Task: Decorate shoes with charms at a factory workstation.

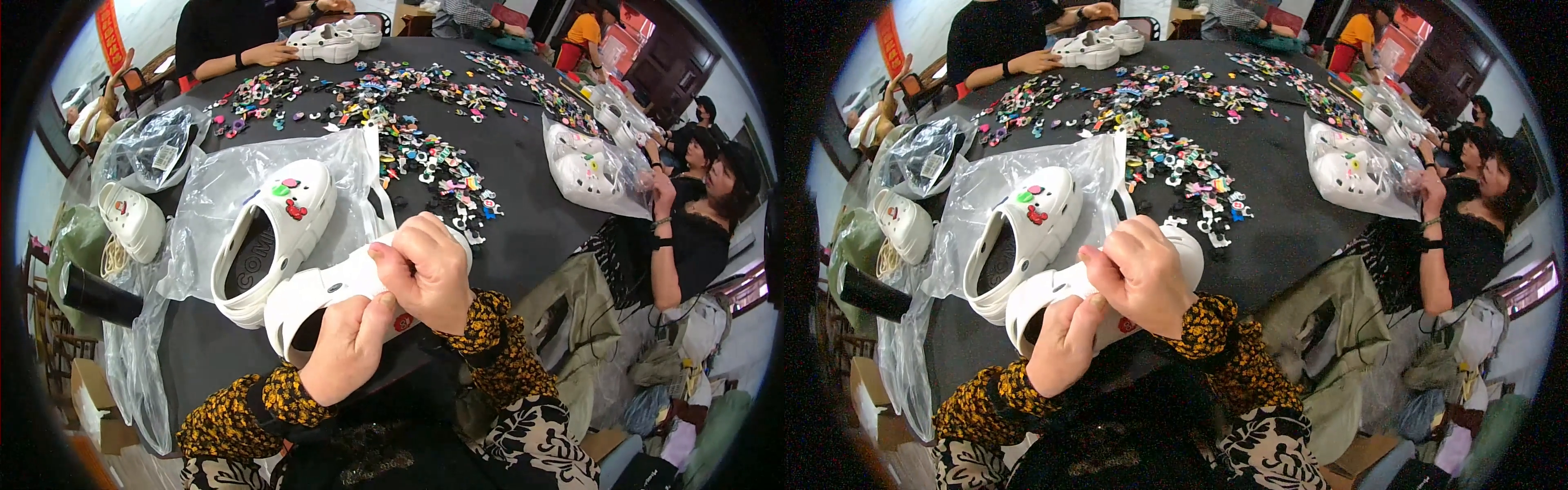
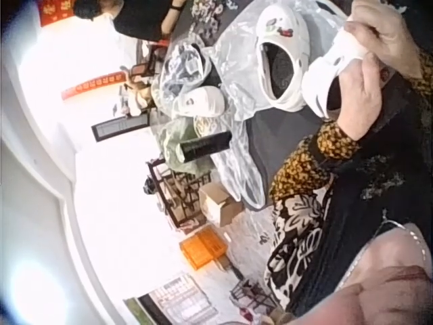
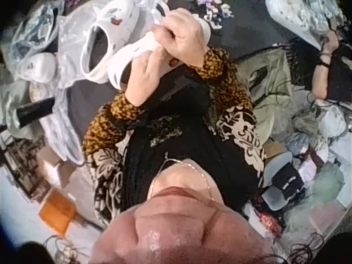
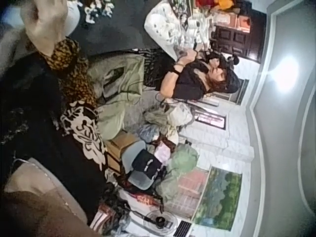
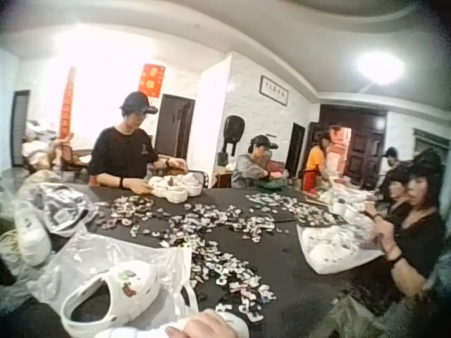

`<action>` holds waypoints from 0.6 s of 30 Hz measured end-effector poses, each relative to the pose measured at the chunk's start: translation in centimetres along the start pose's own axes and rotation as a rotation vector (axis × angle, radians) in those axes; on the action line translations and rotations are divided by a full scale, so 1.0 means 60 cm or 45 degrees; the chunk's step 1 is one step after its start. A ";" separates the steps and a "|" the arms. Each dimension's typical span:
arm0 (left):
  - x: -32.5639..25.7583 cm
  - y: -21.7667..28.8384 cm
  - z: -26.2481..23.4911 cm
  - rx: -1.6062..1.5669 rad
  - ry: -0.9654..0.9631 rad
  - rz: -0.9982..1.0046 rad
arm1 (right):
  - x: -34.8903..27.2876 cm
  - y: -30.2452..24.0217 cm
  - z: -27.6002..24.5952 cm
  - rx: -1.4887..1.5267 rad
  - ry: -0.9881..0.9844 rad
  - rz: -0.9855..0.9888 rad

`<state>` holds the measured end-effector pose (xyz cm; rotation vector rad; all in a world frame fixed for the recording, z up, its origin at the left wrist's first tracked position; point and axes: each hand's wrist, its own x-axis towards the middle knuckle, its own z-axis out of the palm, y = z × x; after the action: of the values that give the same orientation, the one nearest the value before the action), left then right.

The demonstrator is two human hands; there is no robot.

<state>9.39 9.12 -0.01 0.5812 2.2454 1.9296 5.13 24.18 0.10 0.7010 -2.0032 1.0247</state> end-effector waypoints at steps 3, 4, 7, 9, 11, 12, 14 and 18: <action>0.000 -0.001 0.004 -0.003 0.048 0.034 | -0.003 0.001 0.001 -0.029 0.018 -0.029; -0.001 -0.001 0.003 0.000 0.054 0.031 | -0.004 0.001 0.002 -0.053 0.030 -0.046; -0.004 -0.001 0.002 -0.008 0.042 0.002 | -0.008 0.001 0.006 -0.058 0.059 -0.091; -0.006 -0.001 0.000 -0.004 0.052 0.020 | -0.009 -0.002 0.010 -0.073 0.071 -0.113; -0.006 0.000 0.001 0.009 0.061 0.045 | -0.012 -0.001 0.010 -0.119 0.120 -0.165; -0.006 0.001 0.001 0.026 0.070 0.069 | -0.013 0.002 0.012 -0.122 0.119 -0.166; -0.003 -0.017 0.003 0.128 0.150 0.168 | -0.014 0.010 0.017 -0.115 0.196 -0.303; 0.002 -0.013 0.006 -0.186 0.135 -0.111 | -0.011 0.006 0.009 -0.115 0.225 -0.392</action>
<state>9.26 9.41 -0.83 0.3639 2.1264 2.1034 5.01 24.03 -0.79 0.8102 -1.7141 0.7805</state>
